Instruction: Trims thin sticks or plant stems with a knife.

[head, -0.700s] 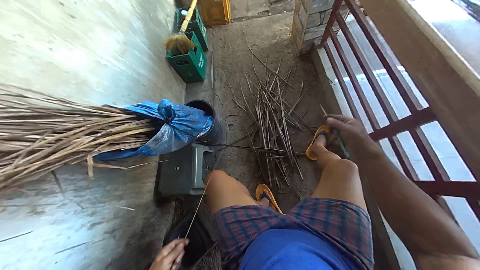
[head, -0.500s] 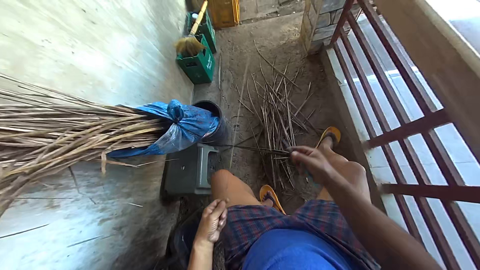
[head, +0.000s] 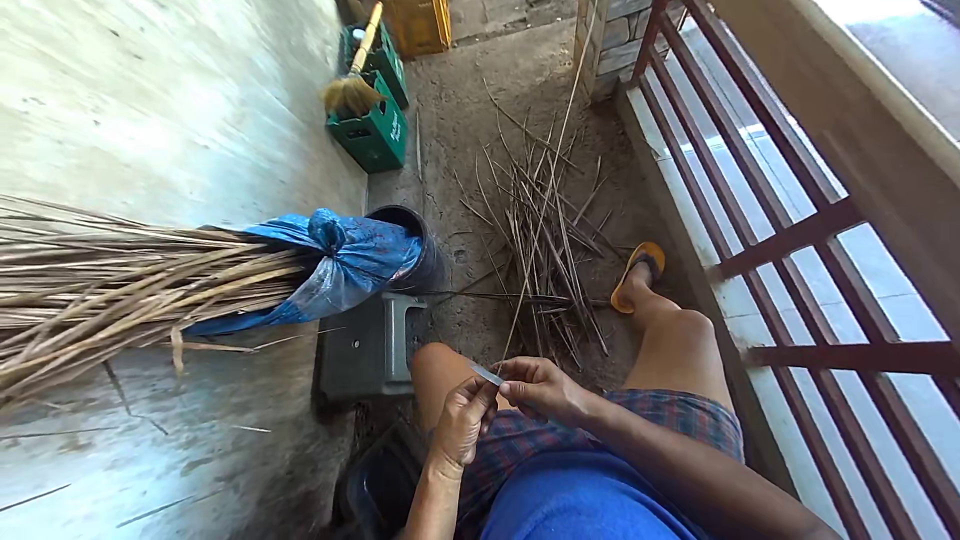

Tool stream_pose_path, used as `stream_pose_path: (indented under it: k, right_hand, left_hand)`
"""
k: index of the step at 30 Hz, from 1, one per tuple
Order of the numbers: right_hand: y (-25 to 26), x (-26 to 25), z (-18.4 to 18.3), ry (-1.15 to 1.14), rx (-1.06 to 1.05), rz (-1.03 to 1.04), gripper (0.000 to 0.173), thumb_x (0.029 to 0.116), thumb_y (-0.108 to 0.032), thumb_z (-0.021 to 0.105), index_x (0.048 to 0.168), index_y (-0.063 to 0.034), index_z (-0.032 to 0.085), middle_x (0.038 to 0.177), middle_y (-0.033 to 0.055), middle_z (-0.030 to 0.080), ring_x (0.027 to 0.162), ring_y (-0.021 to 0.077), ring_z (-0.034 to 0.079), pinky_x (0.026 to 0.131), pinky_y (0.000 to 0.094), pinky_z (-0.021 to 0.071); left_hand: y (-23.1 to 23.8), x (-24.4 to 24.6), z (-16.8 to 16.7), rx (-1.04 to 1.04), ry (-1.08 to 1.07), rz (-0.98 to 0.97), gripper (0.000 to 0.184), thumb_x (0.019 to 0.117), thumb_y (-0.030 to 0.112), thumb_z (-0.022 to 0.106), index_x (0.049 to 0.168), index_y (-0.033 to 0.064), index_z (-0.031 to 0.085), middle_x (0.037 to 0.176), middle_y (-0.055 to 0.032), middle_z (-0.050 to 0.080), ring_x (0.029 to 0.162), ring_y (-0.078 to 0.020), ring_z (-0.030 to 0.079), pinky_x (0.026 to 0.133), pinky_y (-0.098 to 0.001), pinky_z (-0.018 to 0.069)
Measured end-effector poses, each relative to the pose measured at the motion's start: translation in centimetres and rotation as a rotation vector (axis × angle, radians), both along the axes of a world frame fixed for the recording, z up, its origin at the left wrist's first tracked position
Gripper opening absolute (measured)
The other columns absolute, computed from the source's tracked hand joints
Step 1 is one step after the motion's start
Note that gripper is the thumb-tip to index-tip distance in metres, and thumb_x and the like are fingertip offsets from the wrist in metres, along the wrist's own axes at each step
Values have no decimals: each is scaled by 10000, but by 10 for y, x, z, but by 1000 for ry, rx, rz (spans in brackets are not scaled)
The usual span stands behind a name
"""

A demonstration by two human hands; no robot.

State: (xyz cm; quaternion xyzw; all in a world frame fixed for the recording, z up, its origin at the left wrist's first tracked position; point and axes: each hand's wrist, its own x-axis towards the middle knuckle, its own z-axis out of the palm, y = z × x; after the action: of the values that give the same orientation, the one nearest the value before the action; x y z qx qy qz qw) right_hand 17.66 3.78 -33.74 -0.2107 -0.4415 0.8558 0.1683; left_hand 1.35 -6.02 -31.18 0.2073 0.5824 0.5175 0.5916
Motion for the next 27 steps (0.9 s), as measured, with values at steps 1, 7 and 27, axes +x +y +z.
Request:
stream_pose_path:
  k: [1, 7, 27]
  right_hand:
    - [3, 2, 2, -15, 5, -4, 315, 1010, -152, 610, 1289, -6, 601, 806, -5, 657, 506, 25, 507, 449, 185, 429]
    - [46, 16, 15, -180, -93, -298, 295, 1053, -151, 529, 1303, 0, 572, 744, 2, 594, 498, 53, 499, 443, 196, 437]
    - [51, 26, 9, -163, 4, -333, 346, 1025, -129, 568, 1349, -9, 554, 757, 9, 609, 497, 51, 514, 447, 188, 454]
  left_hand:
    - [-3, -2, 0, -9, 10, -11, 132, 995, 65, 578, 924, 35, 686, 587, 21, 562, 434, 1, 466, 405, -132, 387]
    - [-11, -10, 1, -83, 49, -41, 157, 1009, 41, 534, 1014, 12, 688, 573, 49, 530, 427, 12, 438, 397, -126, 357]
    - [-27, -1, -12, -19, 354, -85, 147, 988, 36, 584, 1024, -2, 722, 649, 55, 600, 510, 13, 491, 481, -133, 404]
